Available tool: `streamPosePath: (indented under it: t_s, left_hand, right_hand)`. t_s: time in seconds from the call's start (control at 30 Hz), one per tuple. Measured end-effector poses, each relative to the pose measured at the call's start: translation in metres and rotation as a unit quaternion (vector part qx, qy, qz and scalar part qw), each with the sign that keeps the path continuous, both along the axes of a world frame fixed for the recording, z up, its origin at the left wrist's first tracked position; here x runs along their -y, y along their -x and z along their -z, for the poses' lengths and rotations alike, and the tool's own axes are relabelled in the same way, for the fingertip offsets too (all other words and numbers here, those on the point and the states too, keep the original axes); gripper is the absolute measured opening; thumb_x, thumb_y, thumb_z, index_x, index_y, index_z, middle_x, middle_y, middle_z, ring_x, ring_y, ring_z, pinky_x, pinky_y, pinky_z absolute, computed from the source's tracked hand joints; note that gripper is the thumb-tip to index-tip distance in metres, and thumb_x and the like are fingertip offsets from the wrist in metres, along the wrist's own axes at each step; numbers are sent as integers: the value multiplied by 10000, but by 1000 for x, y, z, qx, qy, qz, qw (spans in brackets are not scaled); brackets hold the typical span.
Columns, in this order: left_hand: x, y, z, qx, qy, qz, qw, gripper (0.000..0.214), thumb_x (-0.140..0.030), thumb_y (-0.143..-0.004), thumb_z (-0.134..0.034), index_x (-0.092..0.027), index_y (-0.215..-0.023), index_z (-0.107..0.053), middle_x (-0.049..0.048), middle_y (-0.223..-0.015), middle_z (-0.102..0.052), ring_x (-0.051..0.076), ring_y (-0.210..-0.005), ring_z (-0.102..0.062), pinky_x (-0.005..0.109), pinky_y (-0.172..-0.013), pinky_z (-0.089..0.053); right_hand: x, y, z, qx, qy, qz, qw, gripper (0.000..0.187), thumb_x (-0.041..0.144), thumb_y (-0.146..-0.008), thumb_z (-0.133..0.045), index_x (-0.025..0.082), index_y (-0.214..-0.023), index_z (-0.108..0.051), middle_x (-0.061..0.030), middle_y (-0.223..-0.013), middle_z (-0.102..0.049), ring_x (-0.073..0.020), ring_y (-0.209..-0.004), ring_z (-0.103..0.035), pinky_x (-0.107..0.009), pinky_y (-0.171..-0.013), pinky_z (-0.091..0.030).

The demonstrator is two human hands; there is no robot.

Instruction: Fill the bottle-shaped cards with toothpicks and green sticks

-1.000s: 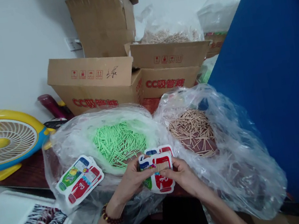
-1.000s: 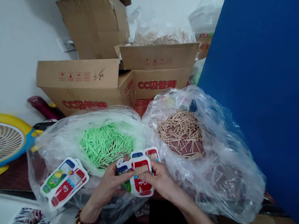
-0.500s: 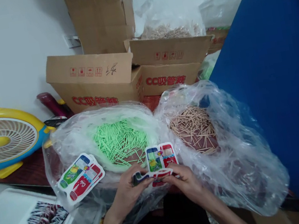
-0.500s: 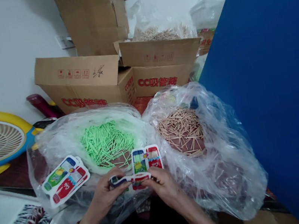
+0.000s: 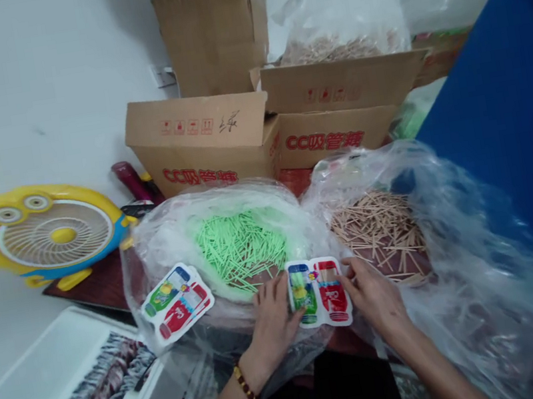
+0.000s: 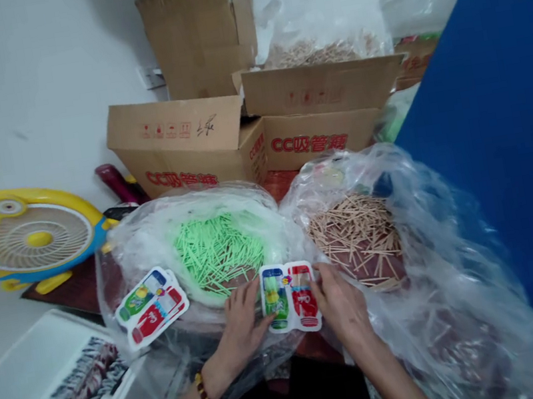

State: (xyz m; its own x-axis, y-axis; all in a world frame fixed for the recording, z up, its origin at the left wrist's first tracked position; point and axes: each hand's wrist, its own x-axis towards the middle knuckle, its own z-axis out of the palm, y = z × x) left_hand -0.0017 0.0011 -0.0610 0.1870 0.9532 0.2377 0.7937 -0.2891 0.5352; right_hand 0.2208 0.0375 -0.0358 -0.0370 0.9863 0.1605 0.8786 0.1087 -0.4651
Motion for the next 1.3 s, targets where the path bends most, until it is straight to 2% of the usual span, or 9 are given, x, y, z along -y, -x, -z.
streamPosePath:
  t_s: [0.13, 0.27, 0.4, 0.5, 0.67, 0.8, 0.97, 1.07, 1.3]
  left_hand:
    - [7, 30, -10, 22, -34, -32, 999, 589, -352, -890, -548, -242, -1421, -319, 120, -1300, -511, 275, -1197, -449, 452, -1000, -352]
    - [5, 116, -16, -7, -108, -181, 978, 392, -353, -912, -492, -223, -1282, -477, 116, -1187, -561, 283, -1133, -497, 468, -985, -370]
    - [-1, 202, -8, -110, -113, -266, 951, 392, -392, -897, -480, -188, -1227, -534, 132, -1125, -589, 310, -1061, -540, 464, -900, -425]
    - [-5, 233, 0, -174, -90, -296, 935, 481, -422, -869, -508, -151, -1266, -514, 160, -1173, -574, 333, -1079, -528, 460, -907, -419]
    - [-11, 238, 3, -195, -2, -287, 938, 509, -402, -876, -492, -141, -1312, -475, 168, -1282, -528, 351, -1124, -499, 491, -916, -401]
    - [-17, 241, 3, -184, 50, -290, 938, 495, -403, -871, -504, -169, -1306, -480, 148, -1287, -520, 352, -1144, -482, 502, -929, -387]
    - [-22, 250, 4, -157, 2, -248, 956, 463, -380, -859, -529, -155, -1264, -500, 127, -1130, -550, 315, -1035, -521, 451, -910, -417]
    - [-24, 253, -2, -137, -35, -217, 966, 387, -313, -863, -517, -123, -1199, -534, 97, -1004, -543, 282, -960, -536, 395, -885, -438]
    - [-25, 251, -26, -110, -28, -222, 968, 144, -284, -860, -463, -187, -811, -557, 48, -804, -576, 231, -797, -578, 330, -758, -452]
  right_hand:
    - [-5, 36, -23, 4, -13, -132, 991, 220, 312, -945, -389, 234, -963, -594, -40, -956, -646, -183, -840, -623, -277, -713, -422]
    - [-30, 98, -39, 111, -7, -213, 971, 221, 277, -941, -403, 215, -920, -614, -57, -927, -642, -191, -871, -608, -274, -717, -409]
    - [-56, 156, -28, 193, 3, -295, 936, 198, 330, -876, -510, 193, -965, -622, -83, -1002, -628, -229, -941, -585, -304, -763, -422]
    - [-68, 181, -13, 214, 2, -306, 928, 330, 385, -808, -583, 163, -1050, -611, -122, -1087, -594, -277, -991, -556, -360, -811, -421]
    - [-84, 193, -3, 238, 8, -333, 912, 400, 433, -766, -603, 137, -1032, -637, -152, -1092, -575, -300, -1010, -520, -392, -848, -403]
    - [-93, 198, -3, 251, -1, -357, 899, 326, 370, -796, -575, 116, -982, -657, -173, -1080, -566, -318, -1035, -486, -414, -881, -363]
    - [-91, 204, 3, 250, -8, -367, 896, 276, 160, -878, -409, 95, -1024, -635, -195, -1097, -571, -309, -1041, -475, -432, -913, -311]
    - [-92, 201, 8, 242, 5, -364, 899, 268, 137, -875, -407, 95, -1039, -615, -195, -1097, -577, -300, -1022, -484, -415, -886, -318]
    - [-106, 190, 12, 184, 45, -342, 921, 209, 110, -890, -387, 140, -967, -578, -111, -963, -636, -225, -918, -541, -335, -813, -297]
